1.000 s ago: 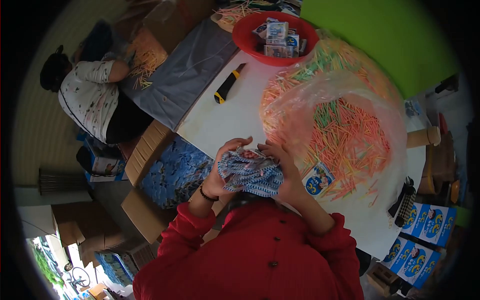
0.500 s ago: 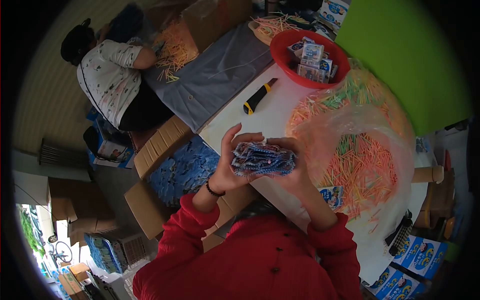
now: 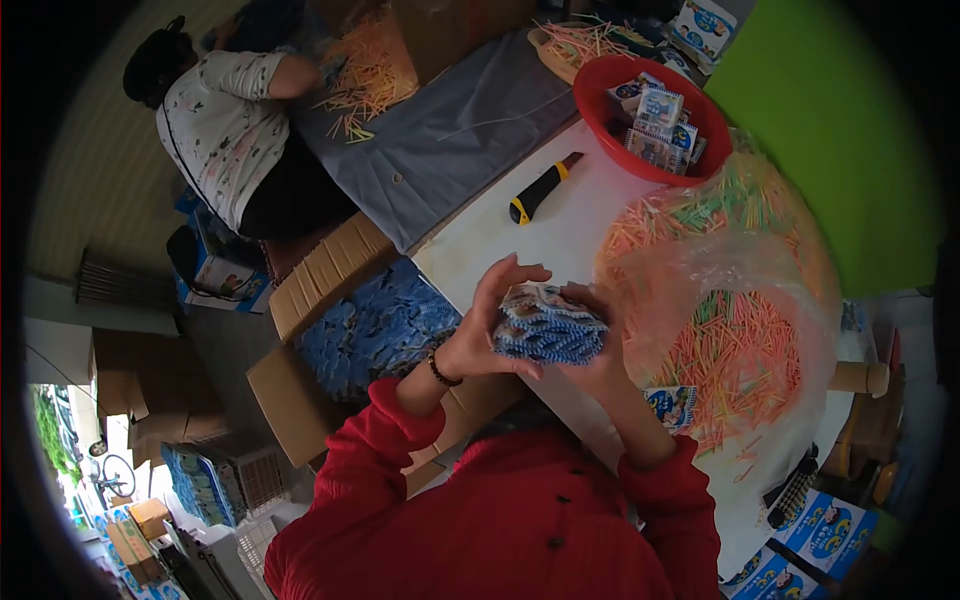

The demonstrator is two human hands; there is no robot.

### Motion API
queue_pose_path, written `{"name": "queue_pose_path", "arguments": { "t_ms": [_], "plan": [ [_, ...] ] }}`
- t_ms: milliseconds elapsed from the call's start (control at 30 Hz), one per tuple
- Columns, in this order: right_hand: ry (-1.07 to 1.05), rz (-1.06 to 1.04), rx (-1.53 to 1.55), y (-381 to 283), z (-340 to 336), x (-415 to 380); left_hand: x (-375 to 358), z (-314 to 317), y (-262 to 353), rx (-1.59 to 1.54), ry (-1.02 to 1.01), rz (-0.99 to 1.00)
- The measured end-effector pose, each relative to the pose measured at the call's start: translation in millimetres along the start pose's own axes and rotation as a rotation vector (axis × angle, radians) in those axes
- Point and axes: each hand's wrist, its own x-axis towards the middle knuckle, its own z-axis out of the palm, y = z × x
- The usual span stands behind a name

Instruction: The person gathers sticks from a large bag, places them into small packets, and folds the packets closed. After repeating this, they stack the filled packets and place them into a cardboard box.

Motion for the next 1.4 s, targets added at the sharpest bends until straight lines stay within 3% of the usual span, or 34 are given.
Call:
{"name": "queue_pose_path", "arguments": {
  "t_ms": [67, 133, 267, 333, 433, 500, 567, 600, 667, 700, 767, 800, 867, 900, 967, 1067, 1133, 1167, 1233, 1267, 1333, 1400],
  "plan": [
    [-0.039, 0.014, 0.027, 10, -3, -8, -14, -8, -16, 0.009, 0.0, -0.099],
    [-0.134, 0.143, -0.154, 35, -4, -14, -24, -21, -39, 0.261, -0.208, -0.234],
    [-0.102, 0.043, -0.242, 33, -3, -4, -27, -16, -42, 0.059, -0.106, -0.271],
    [-0.173, 0.236, -0.273, 35, -9, -4, -20, -22, -26, 0.231, -0.15, -0.311],
    [-0.132, 0.289, -0.039, 42, -1, -6, -1, -23, 6, 0.622, -0.148, -0.134],
    [0.035, 0.558, 0.422, 47, 3, -12, 11, -15, 20, 0.756, -0.211, -0.107],
    [-0.129, 0.39, -0.182, 92, -12, -29, 4, -3, 13, 0.83, -0.227, -0.18],
    [-0.163, 0.391, -0.163, 82, -4, -34, -2, 4, 5, 0.843, -0.251, -0.168],
    [0.019, 0.47, 0.184, 54, 2, -33, -16, 5, 7, 0.866, -0.262, -0.16],
    [0.002, 0.477, 0.191, 32, 10, -28, -22, 4, 24, 0.81, -0.197, -0.187],
    [-0.313, 0.367, -0.206, -14, 20, -22, -43, -10, 45, 0.692, -0.028, -0.207],
    [-0.324, 0.382, -0.195, -31, 17, -15, -53, -30, 55, 0.634, 0.077, -0.199],
    [-0.282, -0.163, -0.413, -52, 16, 0, -73, -79, 103, 0.596, 0.3, -0.523],
    [-0.291, -0.157, -0.401, -48, 9, -1, -96, -106, 117, 0.726, 0.393, -0.605],
    [-0.211, -0.106, -0.203, -39, -17, -5, -128, -146, 152, 0.282, 0.66, -0.869],
    [-0.19, 0.048, -0.081, -53, -28, -6, -202, -190, 154, 0.133, 0.715, -1.026],
    [-0.193, 0.029, -0.103, -50, -32, -9, -223, -191, 150, 0.39, 0.575, -1.444],
    [-0.191, 0.019, -0.131, -49, -32, -10, -242, -193, 134, 0.39, 0.576, -1.445],
    [-0.195, -0.016, -0.138, -44, -27, -12, -286, -196, 88, 0.763, 0.247, -1.553],
    [-0.195, -0.055, -0.146, -43, -25, -13, -292, -197, 72, 0.761, 0.242, -1.551],
    [-0.226, -0.069, -0.209, -46, -27, -21, -302, -196, 43, 1.037, 0.038, -1.422],
    [-0.241, -0.089, -0.282, -54, -35, -22, -321, -190, 33, 1.038, 0.11, -1.354]
  ]
}}
